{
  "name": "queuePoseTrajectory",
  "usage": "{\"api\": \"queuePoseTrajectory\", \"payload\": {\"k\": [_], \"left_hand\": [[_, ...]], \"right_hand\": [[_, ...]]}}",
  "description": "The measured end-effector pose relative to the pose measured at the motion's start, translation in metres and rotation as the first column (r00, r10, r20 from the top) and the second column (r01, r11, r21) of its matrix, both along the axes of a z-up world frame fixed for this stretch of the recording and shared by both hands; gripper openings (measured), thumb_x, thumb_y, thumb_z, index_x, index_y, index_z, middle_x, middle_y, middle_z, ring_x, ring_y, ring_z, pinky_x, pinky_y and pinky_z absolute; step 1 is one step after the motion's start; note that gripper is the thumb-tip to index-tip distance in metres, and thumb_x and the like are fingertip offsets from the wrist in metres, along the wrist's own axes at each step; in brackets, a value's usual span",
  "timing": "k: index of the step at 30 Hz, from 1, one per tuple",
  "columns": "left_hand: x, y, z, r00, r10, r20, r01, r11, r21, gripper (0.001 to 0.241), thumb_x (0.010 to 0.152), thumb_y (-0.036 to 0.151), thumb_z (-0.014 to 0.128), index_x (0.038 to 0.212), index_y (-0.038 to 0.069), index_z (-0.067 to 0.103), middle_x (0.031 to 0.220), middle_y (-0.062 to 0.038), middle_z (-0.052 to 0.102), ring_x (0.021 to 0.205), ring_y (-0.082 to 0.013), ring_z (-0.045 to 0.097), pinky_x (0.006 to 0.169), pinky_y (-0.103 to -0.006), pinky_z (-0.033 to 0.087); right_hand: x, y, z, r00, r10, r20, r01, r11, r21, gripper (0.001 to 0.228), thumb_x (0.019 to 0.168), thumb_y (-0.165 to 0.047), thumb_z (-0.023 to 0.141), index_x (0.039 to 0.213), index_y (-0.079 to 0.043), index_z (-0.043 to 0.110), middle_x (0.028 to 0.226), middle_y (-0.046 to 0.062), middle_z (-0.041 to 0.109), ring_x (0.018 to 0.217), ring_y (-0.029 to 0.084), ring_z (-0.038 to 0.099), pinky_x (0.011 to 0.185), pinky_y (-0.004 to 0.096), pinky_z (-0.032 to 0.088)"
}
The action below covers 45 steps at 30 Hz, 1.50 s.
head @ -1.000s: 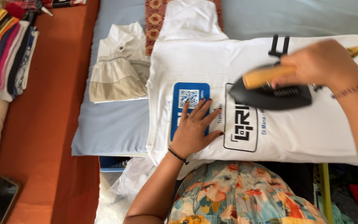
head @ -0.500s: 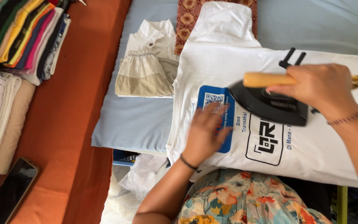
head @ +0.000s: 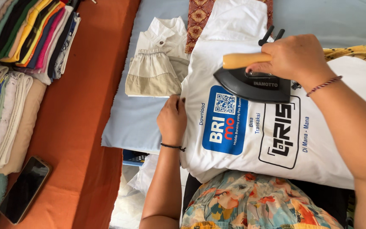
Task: The person irons a white t-shirt on an ironing board, smoothing it with both hands and using a steam iron. After finishing the white shirt, they pick up a light green t-shirt, lay it flat, and begin ironing it as well.
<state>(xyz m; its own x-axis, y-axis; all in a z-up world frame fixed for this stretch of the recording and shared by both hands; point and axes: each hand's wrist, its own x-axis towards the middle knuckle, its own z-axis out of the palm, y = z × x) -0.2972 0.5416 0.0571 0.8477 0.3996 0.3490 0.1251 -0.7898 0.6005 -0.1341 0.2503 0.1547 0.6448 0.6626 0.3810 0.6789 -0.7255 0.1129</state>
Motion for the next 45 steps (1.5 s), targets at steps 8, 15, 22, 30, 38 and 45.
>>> {"api": "queuePoseTrajectory", "payload": {"k": [8, 15, 22, 30, 38, 45], "left_hand": [[0.004, 0.007, -0.007, 0.997, 0.013, -0.074, -0.019, 0.997, -0.079, 0.014, 0.101, 0.023, 0.059, 0.096, 0.010, 0.061, 0.076, -0.015, 0.071, 0.070, -0.0393, 0.067, 0.058, -0.0496, 0.048], [0.003, 0.008, -0.003, 0.998, -0.008, -0.067, 0.004, 0.998, -0.070, 0.013, 0.100, 0.023, 0.060, 0.097, 0.010, 0.062, 0.075, -0.013, 0.071, 0.066, -0.0376, 0.067, 0.055, -0.0479, 0.048], [0.004, 0.007, -0.001, 0.996, 0.003, -0.084, -0.009, 0.997, -0.073, 0.015, 0.101, 0.024, 0.060, 0.096, 0.010, 0.062, 0.074, -0.013, 0.071, 0.066, -0.0379, 0.067, 0.055, -0.0482, 0.048], [0.006, 0.007, -0.003, 0.995, 0.028, -0.096, -0.033, 0.999, -0.043, 0.016, 0.102, 0.025, 0.058, 0.096, 0.011, 0.062, 0.076, -0.016, 0.071, 0.070, -0.0401, 0.067, 0.059, -0.0512, 0.049], [0.007, 0.009, -0.009, 0.997, 0.025, -0.078, -0.028, 0.999, -0.045, 0.014, 0.101, 0.025, 0.057, 0.099, 0.012, 0.062, 0.079, -0.016, 0.071, 0.074, -0.0412, 0.068, 0.062, -0.0524, 0.049], [0.008, 0.009, -0.009, 0.996, 0.038, -0.077, -0.041, 0.999, -0.032, 0.016, 0.102, 0.026, 0.057, 0.099, 0.011, 0.062, 0.080, -0.018, 0.072, 0.076, -0.0425, 0.067, 0.063, -0.0524, 0.049]], "right_hand": [[-0.026, 0.006, 0.023, 0.933, 0.271, -0.237, -0.285, 0.958, -0.027, 0.059, 0.066, -0.073, 0.070, 0.059, -0.014, 0.063, 0.051, 0.003, 0.060, 0.049, 0.028, 0.062, 0.046, 0.040, 0.045], [-0.045, 0.022, 0.027, 0.956, 0.292, -0.034, -0.289, 0.955, 0.062, 0.057, 0.073, -0.069, 0.073, 0.061, -0.014, 0.063, 0.053, 0.000, 0.059, 0.047, 0.024, 0.059, 0.046, 0.037, 0.044], [-0.010, 0.067, 0.012, 1.000, -0.007, 0.013, 0.006, 0.999, 0.041, 0.058, 0.085, -0.073, 0.073, 0.073, -0.016, 0.070, 0.056, 0.000, 0.061, 0.047, 0.020, 0.060, 0.044, 0.034, 0.043], [-0.002, 0.071, 0.009, 0.999, 0.022, -0.032, -0.022, 1.000, 0.011, 0.061, 0.088, -0.075, 0.071, 0.075, -0.016, 0.071, 0.058, 0.004, 0.061, 0.054, 0.027, 0.063, 0.052, 0.039, 0.048], [-0.039, 0.046, 0.021, 0.956, 0.135, -0.261, -0.171, 0.978, -0.122, 0.063, 0.078, -0.079, 0.063, 0.072, -0.017, 0.070, 0.056, 0.004, 0.063, 0.050, 0.027, 0.064, 0.051, 0.040, 0.051], [-0.099, 0.005, 0.026, 0.848, 0.353, -0.394, -0.389, 0.921, -0.012, 0.056, 0.077, -0.069, 0.064, 0.066, -0.014, 0.064, 0.050, 0.000, 0.061, 0.036, 0.019, 0.059, 0.035, 0.034, 0.046]]}}
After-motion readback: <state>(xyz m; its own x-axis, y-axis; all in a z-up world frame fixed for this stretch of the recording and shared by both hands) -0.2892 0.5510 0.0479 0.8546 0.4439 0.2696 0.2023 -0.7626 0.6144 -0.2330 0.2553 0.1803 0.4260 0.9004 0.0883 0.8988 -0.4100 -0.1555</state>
